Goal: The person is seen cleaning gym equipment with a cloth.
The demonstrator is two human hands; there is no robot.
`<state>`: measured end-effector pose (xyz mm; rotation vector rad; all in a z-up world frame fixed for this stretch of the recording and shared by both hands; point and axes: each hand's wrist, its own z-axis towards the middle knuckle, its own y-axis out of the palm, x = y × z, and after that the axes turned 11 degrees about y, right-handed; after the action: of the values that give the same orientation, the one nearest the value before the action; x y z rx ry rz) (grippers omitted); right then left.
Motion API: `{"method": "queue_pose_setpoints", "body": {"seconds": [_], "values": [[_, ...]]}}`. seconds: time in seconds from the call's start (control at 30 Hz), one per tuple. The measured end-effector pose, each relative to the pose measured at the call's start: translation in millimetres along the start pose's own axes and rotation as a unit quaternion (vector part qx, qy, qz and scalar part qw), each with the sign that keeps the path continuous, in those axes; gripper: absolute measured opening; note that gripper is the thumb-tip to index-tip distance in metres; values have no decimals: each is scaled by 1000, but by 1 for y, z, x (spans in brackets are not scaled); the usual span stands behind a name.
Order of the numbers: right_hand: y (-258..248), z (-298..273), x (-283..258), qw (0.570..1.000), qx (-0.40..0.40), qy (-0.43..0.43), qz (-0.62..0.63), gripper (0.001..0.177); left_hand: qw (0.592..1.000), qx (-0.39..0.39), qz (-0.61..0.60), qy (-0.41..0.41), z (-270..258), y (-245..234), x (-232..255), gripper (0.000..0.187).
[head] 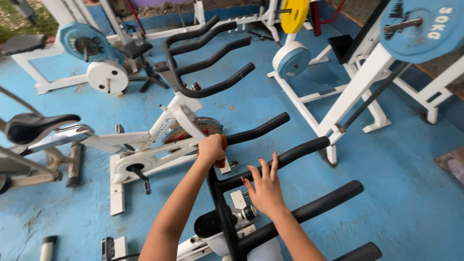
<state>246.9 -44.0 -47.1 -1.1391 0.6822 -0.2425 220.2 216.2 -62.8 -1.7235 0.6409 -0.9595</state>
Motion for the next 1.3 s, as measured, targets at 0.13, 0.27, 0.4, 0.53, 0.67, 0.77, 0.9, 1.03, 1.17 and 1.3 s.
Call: {"method": "queue_pose_setpoints", "body": {"seconds": [0.13,0.27,0.4,0.53,0.67,0.77,0.9,1.03,1.17,1.3], "values": [[5,-1,-1,999,17,8,30,47,981,84,129,117,40,31,-4,13],[3,-2,3,999,25,6,35,48,987,74,85,112,6,1,-2,41],[0,-5,4,999,27,-20,31,47,992,108,9,60,-24,-5,-1,62],[-5,-6,2,999,9,-16,29,50,985,100,136,-30,-26,38,-16,68],[0,-10,-1,999,16,-15,34,50,992,72,81,-71,-82,13,7,75],[5,-2,2,997,67,-38,4,48,987,60,105,-103,-68,37,1,79],[-4,1,-7,999,5,1,42,53,975,52,189,-107,-22,88,-30,77],[-9,4,-10,995,-57,21,80,59,871,238,426,-53,45,116,-40,14],[-6,7,-8,994,-65,32,81,62,938,36,335,84,41,20,3,26],[-5,5,-8,996,-66,26,60,53,949,-78,145,268,78,3,-10,49]]}}
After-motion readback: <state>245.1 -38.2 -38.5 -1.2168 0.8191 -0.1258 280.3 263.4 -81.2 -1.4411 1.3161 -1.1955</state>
